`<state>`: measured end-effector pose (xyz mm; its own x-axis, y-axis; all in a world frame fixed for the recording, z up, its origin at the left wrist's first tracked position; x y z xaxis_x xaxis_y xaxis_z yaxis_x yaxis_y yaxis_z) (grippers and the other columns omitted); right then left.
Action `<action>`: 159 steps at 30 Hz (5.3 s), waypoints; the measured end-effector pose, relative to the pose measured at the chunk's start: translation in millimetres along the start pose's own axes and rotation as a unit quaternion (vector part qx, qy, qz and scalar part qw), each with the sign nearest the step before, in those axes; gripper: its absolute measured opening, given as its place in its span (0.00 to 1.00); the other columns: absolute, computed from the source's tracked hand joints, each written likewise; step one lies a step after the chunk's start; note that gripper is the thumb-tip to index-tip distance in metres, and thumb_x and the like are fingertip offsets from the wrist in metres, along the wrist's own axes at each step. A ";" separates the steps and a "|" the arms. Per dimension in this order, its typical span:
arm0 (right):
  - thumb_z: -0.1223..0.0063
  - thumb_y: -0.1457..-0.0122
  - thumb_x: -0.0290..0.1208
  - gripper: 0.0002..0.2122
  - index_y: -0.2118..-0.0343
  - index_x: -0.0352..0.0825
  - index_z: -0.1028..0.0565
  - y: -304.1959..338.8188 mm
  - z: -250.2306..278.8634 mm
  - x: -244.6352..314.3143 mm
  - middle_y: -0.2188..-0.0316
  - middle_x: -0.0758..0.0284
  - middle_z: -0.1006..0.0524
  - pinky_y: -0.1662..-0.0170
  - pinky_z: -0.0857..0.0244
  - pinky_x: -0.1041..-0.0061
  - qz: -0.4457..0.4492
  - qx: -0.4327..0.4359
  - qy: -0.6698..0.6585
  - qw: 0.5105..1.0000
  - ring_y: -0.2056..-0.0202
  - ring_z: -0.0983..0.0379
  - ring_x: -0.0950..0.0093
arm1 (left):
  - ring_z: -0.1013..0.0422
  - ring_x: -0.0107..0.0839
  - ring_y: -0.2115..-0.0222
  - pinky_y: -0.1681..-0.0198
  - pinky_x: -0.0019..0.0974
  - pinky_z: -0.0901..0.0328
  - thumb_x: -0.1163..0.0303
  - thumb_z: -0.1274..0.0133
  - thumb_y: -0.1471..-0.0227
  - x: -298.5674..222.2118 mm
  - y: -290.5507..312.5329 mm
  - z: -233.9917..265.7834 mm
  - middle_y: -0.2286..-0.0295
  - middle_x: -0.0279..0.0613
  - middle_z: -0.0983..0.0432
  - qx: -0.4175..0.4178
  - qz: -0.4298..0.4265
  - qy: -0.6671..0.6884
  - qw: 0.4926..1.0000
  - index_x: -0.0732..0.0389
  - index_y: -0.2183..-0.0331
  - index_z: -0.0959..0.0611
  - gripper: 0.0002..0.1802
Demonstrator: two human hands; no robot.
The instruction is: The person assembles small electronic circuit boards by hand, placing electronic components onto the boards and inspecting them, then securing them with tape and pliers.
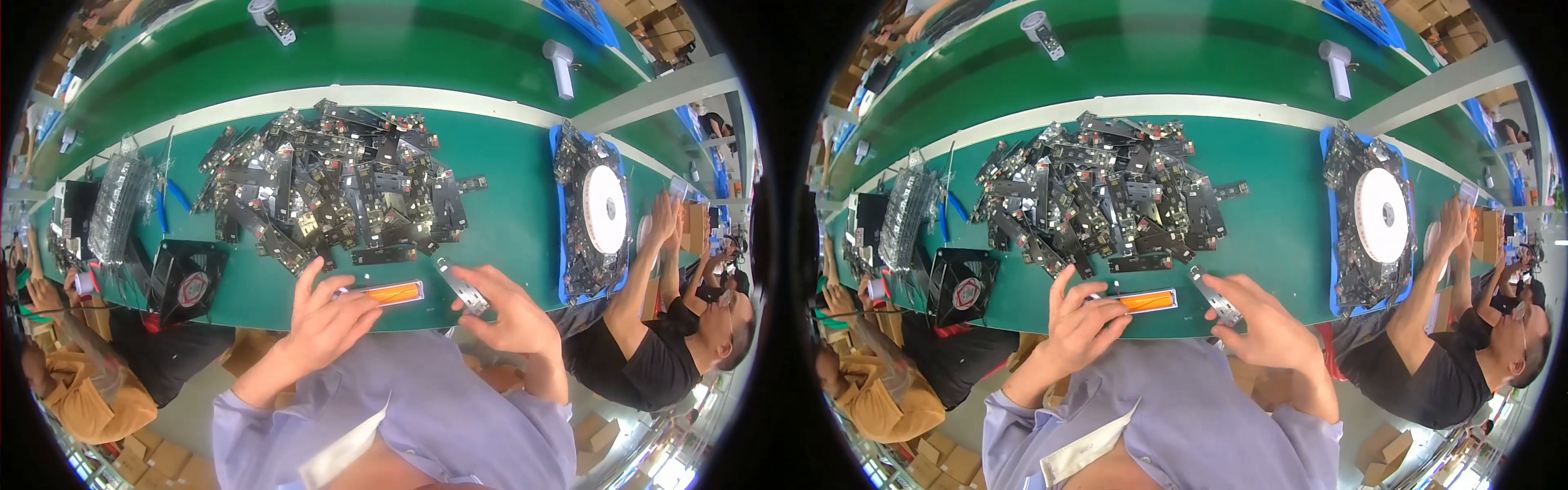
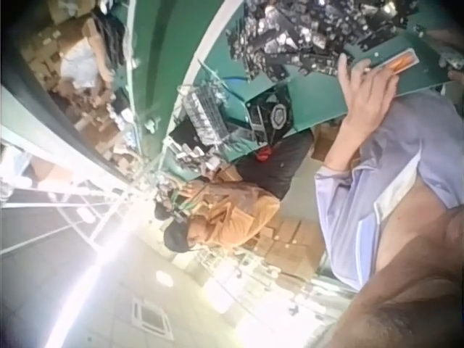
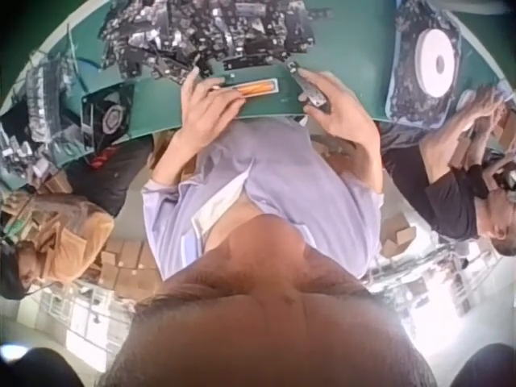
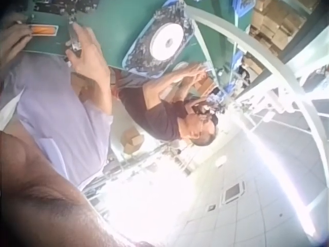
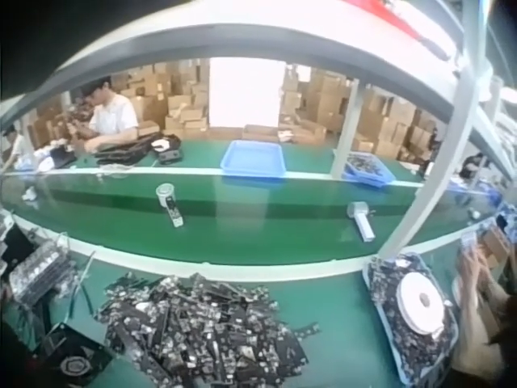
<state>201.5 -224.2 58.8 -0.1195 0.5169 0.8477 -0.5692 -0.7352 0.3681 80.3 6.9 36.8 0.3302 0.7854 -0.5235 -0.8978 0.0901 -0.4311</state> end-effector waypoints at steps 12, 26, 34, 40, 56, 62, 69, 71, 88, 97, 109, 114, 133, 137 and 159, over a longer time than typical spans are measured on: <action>0.30 0.40 0.31 0.25 0.41 0.30 0.25 -18.1 -5.8 -9.1 0.58 0.60 0.23 0.59 0.27 0.63 0.036 -0.059 0.106 0.992 0.60 0.23 0.64 | 0.23 0.36 0.62 0.32 0.62 0.45 0.74 0.28 0.58 -5.1 2.0 -1.0 0.65 0.31 0.17 0.010 -0.012 0.002 1.000 0.54 0.61 0.09 0.18; 0.39 0.33 0.25 0.16 0.46 0.30 0.30 -27.8 -28.5 -1.3 0.71 0.68 0.23 0.71 0.32 0.76 0.043 -0.183 -0.074 0.979 0.75 0.27 0.82 | 0.23 0.31 0.64 0.31 0.58 0.48 0.74 0.29 0.55 -2.8 -19.3 -13.9 0.70 0.29 0.16 -0.046 0.090 0.065 0.993 0.54 0.66 0.10 0.11; 0.45 0.31 0.28 0.24 0.38 0.26 0.39 -30.3 -43.9 13.3 0.57 0.45 0.21 0.58 0.26 0.57 0.102 -0.082 0.066 0.989 0.62 0.19 0.52 | 0.23 0.32 0.63 0.30 0.59 0.50 0.75 0.30 0.56 -6.0 -20.7 -16.9 0.70 0.29 0.16 -0.053 0.088 0.041 0.994 0.55 0.67 0.12 0.11; 0.49 0.29 0.31 0.34 0.28 0.23 0.51 -27.7 -42.5 19.9 0.47 0.36 0.26 0.48 0.29 0.49 0.067 -0.074 0.068 0.993 0.51 0.25 0.37 | 0.23 0.35 0.60 0.30 0.65 0.50 0.75 0.31 0.54 -3.7 -20.6 -18.8 0.71 0.31 0.16 -0.032 0.102 0.039 0.994 0.56 0.67 0.13 0.09; 0.50 0.27 0.25 0.22 0.33 0.28 0.39 -27.7 -51.9 9.4 0.55 0.51 0.18 0.58 0.21 0.68 0.019 -0.083 -0.034 0.996 0.60 0.15 0.66 | 0.23 0.36 0.59 0.30 0.62 0.50 0.72 0.32 0.50 1.5 -24.3 -12.0 0.70 0.32 0.17 0.047 0.167 0.148 0.974 0.56 0.66 0.11 0.07; 0.46 0.29 0.21 0.09 0.50 0.27 0.31 -27.8 -62.8 1.6 0.60 0.56 0.16 0.62 0.21 0.75 0.039 -0.157 -0.185 0.969 0.62 0.15 0.76 | 0.23 0.34 0.61 0.31 0.57 0.47 0.72 0.32 0.51 -1.5 -27.3 -11.7 0.70 0.31 0.17 0.005 0.154 0.123 0.980 0.55 0.68 0.13 0.06; 0.46 0.33 0.15 0.10 0.49 0.27 0.27 -26.3 -74.3 0.0 0.57 0.60 0.16 0.58 0.21 0.76 0.078 -0.194 -0.086 0.974 0.59 0.16 0.76 | 0.22 0.33 0.64 0.34 0.56 0.44 0.74 0.30 0.55 -7.1 -24.6 -15.9 0.71 0.30 0.17 -0.039 0.120 0.060 0.990 0.56 0.69 0.13 0.08; 0.45 0.33 0.15 0.10 0.50 0.27 0.25 -25.3 -75.6 1.5 0.58 0.61 0.16 0.57 0.21 0.76 0.089 -0.209 -0.064 0.972 0.59 0.16 0.76 | 0.22 0.32 0.64 0.35 0.55 0.42 0.75 0.31 0.55 -8.9 -23.6 -16.8 0.71 0.30 0.17 -0.051 0.104 0.038 0.993 0.56 0.70 0.14 0.08; 0.37 0.40 0.18 0.10 0.55 0.29 0.20 -26.5 -72.7 16.4 0.64 0.60 0.17 0.65 0.21 0.72 0.108 -0.272 0.030 0.956 0.67 0.16 0.70 | 0.23 0.32 0.65 0.37 0.53 0.39 0.73 0.31 0.56 -13.1 -18.7 -23.4 0.71 0.30 0.20 -0.092 0.051 -0.026 0.994 0.55 0.66 0.16 0.13; 0.38 0.40 0.17 0.12 0.54 0.30 0.22 -26.4 -74.8 21.4 0.65 0.59 0.19 0.69 0.23 0.69 0.131 -0.274 0.077 0.950 0.71 0.18 0.67 | 0.24 0.33 0.65 0.39 0.53 0.37 0.71 0.33 0.53 -15.8 -16.1 -25.8 0.68 0.30 0.21 -0.088 0.022 -0.062 0.994 0.54 0.63 0.15 0.12; 0.38 0.40 0.16 0.12 0.54 0.29 0.23 -28.7 -75.3 22.4 0.61 0.56 0.20 0.68 0.24 0.65 0.155 -0.282 0.098 0.942 0.68 0.19 0.59 | 0.24 0.33 0.65 0.42 0.50 0.34 0.71 0.33 0.54 -17.7 -18.8 -24.8 0.68 0.32 0.21 -0.084 0.010 -0.080 0.993 0.55 0.63 0.14 0.13; 0.38 0.41 0.16 0.14 0.52 0.30 0.24 -27.9 -81.2 20.5 0.61 0.55 0.21 0.66 0.24 0.63 0.163 -0.298 0.120 0.933 0.66 0.20 0.56 | 0.24 0.33 0.64 0.42 0.51 0.34 0.71 0.33 0.54 -16.8 -18.2 -26.2 0.67 0.32 0.21 -0.077 0.013 -0.077 0.994 0.56 0.63 0.15 0.13; 0.39 0.42 0.15 0.13 0.54 0.28 0.24 -28.1 -81.2 34.0 0.65 0.56 0.21 0.66 0.26 0.60 0.168 -0.298 0.196 0.919 0.68 0.21 0.55 | 0.25 0.35 0.64 0.46 0.49 0.32 0.71 0.33 0.55 -17.4 -18.8 -28.1 0.66 0.35 0.22 -0.067 -0.009 -0.106 0.992 0.58 0.62 0.16 0.15; 0.39 0.42 0.15 0.13 0.54 0.29 0.23 -29.9 -81.3 28.0 0.64 0.56 0.21 0.66 0.25 0.62 0.176 -0.299 0.172 0.922 0.67 0.21 0.55 | 0.25 0.35 0.65 0.46 0.49 0.33 0.73 0.33 0.55 -17.1 -20.0 -27.7 0.67 0.35 0.22 -0.072 -0.003 -0.098 0.993 0.58 0.62 0.17 0.16; 0.37 0.43 0.15 0.14 0.54 0.28 0.22 -28.7 -70.9 28.5 0.62 0.56 0.19 0.65 0.23 0.66 0.202 -0.282 0.144 0.927 0.66 0.19 0.59 | 0.26 0.32 0.66 0.45 0.47 0.35 0.73 0.31 0.57 -16.0 -22.3 -25.3 0.70 0.30 0.22 -0.071 0.011 -0.076 0.995 0.56 0.64 0.15 0.15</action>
<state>156.7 -157.3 45.3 -0.5808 0.4051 0.7061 -0.7564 -0.5891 -0.2842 102.5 -23.2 36.2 0.2530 0.8712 -0.4208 -0.8510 -0.0066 -0.5252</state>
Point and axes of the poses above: each hand's wrist, its own y-axis away from the middle knuckle, its own z-axis out of the back of the hand, x = y × z, the point moved 6 cm from there along -y, towards the middle knuckle
